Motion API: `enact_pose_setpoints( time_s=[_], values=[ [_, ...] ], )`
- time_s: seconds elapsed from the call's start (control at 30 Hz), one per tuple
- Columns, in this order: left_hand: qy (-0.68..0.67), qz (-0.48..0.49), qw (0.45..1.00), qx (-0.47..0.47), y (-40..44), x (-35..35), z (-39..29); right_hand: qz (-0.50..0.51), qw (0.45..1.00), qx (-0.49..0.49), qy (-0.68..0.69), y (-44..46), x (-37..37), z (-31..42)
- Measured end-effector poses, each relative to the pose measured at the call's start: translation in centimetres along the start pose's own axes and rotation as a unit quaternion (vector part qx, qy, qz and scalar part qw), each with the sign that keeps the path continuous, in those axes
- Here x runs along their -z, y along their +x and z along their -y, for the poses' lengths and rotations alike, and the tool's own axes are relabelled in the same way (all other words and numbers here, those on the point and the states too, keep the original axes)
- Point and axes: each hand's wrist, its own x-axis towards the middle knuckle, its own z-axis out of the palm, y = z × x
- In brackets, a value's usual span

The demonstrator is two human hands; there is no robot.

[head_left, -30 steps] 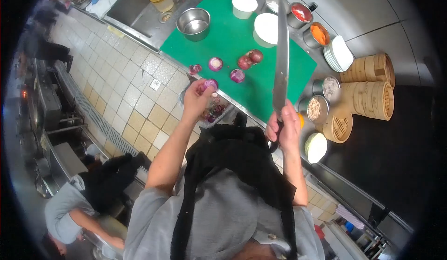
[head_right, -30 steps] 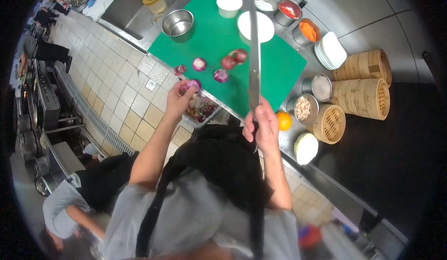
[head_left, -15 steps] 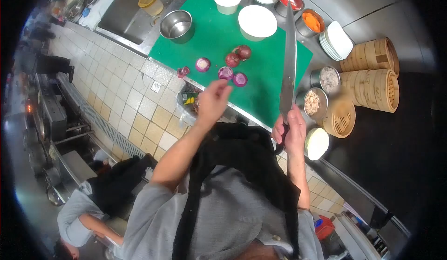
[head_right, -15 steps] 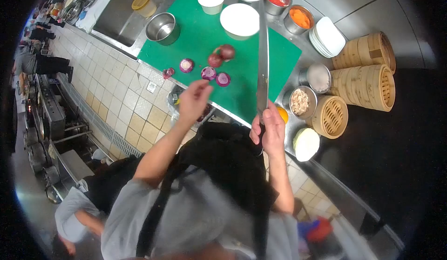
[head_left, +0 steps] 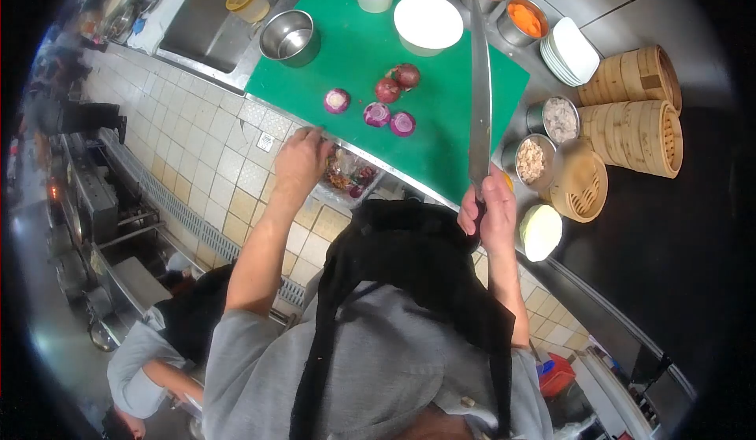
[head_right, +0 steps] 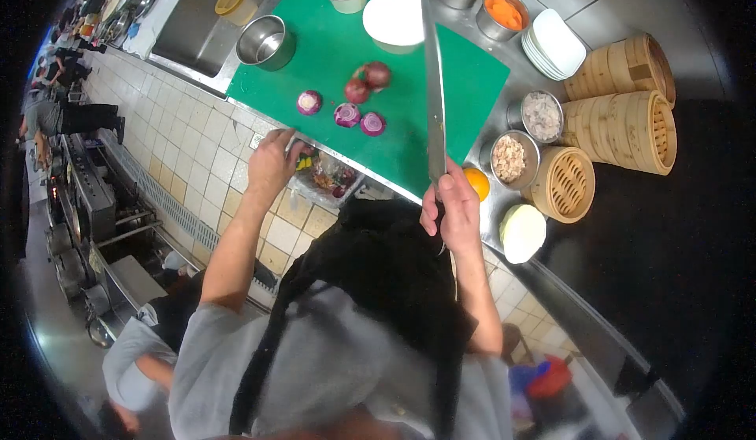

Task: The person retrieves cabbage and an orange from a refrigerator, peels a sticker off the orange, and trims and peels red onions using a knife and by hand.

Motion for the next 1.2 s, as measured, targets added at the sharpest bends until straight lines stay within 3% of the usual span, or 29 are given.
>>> enact_pose_setpoints(
  time_s=[0.13,0.23,0.43,0.53,0.57,0.6,0.63,0.7,0.73,0.8,0.83,0.87,0.93,0.97,1.1,1.2],
  values=[
    [-0.087,-0.116,0.986,-0.083,4.3,1.3,-4.9,-0.001,1.000,0.000,0.011,0.0,-0.2,0.2],
    [-0.080,-0.103,0.988,-0.087,8.0,-0.3,-7.9,0.015,1.000,0.011,0.012,0.0,-0.6,0.5],
    [-0.033,0.043,0.999,0.000,11.7,-3.7,-8.2,0.010,0.998,0.021,-0.052,-0.9,-0.9,1.1],
    [-0.117,0.049,0.989,0.078,10.4,-1.3,-8.2,0.033,0.990,0.052,-0.129,-0.8,-1.4,2.2],
    [-0.346,0.049,0.926,0.143,9.5,0.1,-8.3,0.049,0.986,0.053,-0.151,-0.8,-1.3,2.3],
    [-0.554,0.046,0.807,0.202,8.4,1.2,-8.2,0.051,0.986,0.055,-0.148,-0.6,-1.5,2.5],
    [-0.551,0.042,0.808,0.204,7.1,2.0,-7.8,0.070,0.979,0.052,-0.186,-0.3,-1.9,2.7],
    [-0.822,0.124,0.528,0.171,4.8,3.3,-7.1,0.100,0.949,0.072,-0.289,0.7,-2.7,2.9],
    [-0.823,0.119,0.529,0.171,3.7,4.1,-7.3,0.105,0.949,0.073,-0.289,1.0,-3.4,3.2],
    [-0.867,0.127,0.458,0.149,1.7,5.8,-8.2,0.151,0.905,0.132,-0.376,1.6,-5.2,4.0],
    [-0.859,0.104,0.485,0.124,0.9,6.6,-8.6,0.148,0.841,0.325,-0.406,2.9,-6.0,3.4],
    [-0.860,0.097,0.486,0.124,0.0,7.1,-8.7,0.155,0.840,0.327,-0.405,2.8,-6.8,3.8],
    [-0.838,0.045,0.535,0.096,-1.5,8.1,-8.6,0.217,0.882,0.162,-0.387,2.3,-8.7,5.0],
    [-0.857,0.039,0.505,0.095,-2.1,8.2,-8.0,0.227,0.871,0.209,-0.382,2.6,-9.3,4.3],
    [-0.851,-0.014,0.514,0.103,-3.7,9.8,-7.6,0.279,0.855,0.221,-0.378,2.9,-11.7,3.9],
    [-0.841,-0.038,0.531,0.097,-4.7,10.2,-6.5,0.293,0.820,0.311,-0.381,3.1,-12.9,3.2]
  ],
)
